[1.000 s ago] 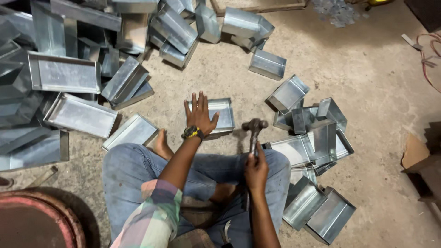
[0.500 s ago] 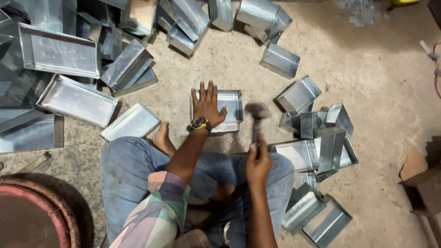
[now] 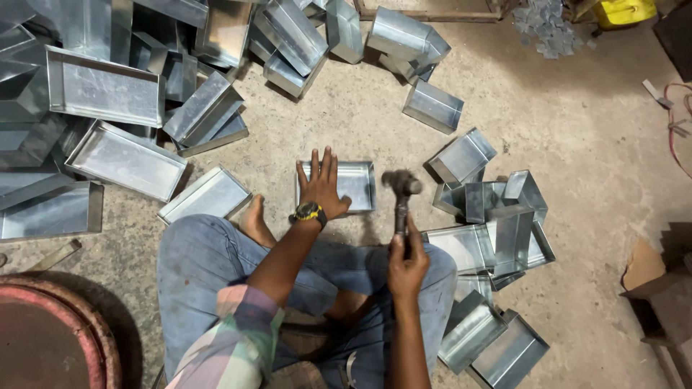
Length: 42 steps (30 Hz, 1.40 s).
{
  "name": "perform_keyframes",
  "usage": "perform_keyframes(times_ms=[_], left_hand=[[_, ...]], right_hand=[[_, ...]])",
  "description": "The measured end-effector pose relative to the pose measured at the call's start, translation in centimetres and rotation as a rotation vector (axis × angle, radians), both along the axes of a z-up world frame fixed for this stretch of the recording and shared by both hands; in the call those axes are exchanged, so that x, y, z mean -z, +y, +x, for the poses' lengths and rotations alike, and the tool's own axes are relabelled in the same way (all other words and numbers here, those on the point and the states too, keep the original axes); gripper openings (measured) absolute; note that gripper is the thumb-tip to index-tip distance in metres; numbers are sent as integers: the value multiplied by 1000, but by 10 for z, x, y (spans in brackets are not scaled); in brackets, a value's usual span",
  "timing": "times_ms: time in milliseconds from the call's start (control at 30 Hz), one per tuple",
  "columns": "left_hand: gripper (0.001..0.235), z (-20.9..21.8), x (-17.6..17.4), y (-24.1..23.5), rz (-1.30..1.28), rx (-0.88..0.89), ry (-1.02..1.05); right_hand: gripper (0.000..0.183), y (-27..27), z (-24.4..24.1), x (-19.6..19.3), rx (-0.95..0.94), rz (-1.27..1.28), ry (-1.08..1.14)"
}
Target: The person hammers the edges and corners of various metal trays by hand using a hammer while sitting on the floor, handling each tray one at a time to flatten or shape the metal.
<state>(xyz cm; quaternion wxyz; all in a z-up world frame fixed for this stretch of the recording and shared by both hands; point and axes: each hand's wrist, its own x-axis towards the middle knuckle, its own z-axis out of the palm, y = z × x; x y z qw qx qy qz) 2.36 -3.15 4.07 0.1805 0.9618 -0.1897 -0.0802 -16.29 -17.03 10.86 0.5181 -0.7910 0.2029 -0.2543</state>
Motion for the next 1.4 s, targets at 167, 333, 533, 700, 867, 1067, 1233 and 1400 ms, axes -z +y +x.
perform_keyframes(times_ms=[167,333,533,700,867,1067,1233,1400], left_hand=[[114,-38,-2,8,22,-4,-4],[112,-41,7,3,10,-22,-62],[53,-9,25,-6,-27,-63,-166],[38,20,13,0,-111,-150,31],[65,-11,2,8,1,98,-48],[112,14,-3,-4,13,-10,-105],[110,33,3,-14,19,-48,-97],[111,33,9,-17,16,-48,-76]], right_hand=[[45,9,-3,-7,21,-102,-233],[41,0,27,14,-14,-454,-32],[49,-28,8,39,147,-207,260],[47,-40,3,50,183,-177,196],[47,-33,7,42,174,-86,194],[48,-7,-10,-4,27,20,-24],[45,7,-16,-26,-29,-41,-334],[44,4,18,-2,42,-238,123]])
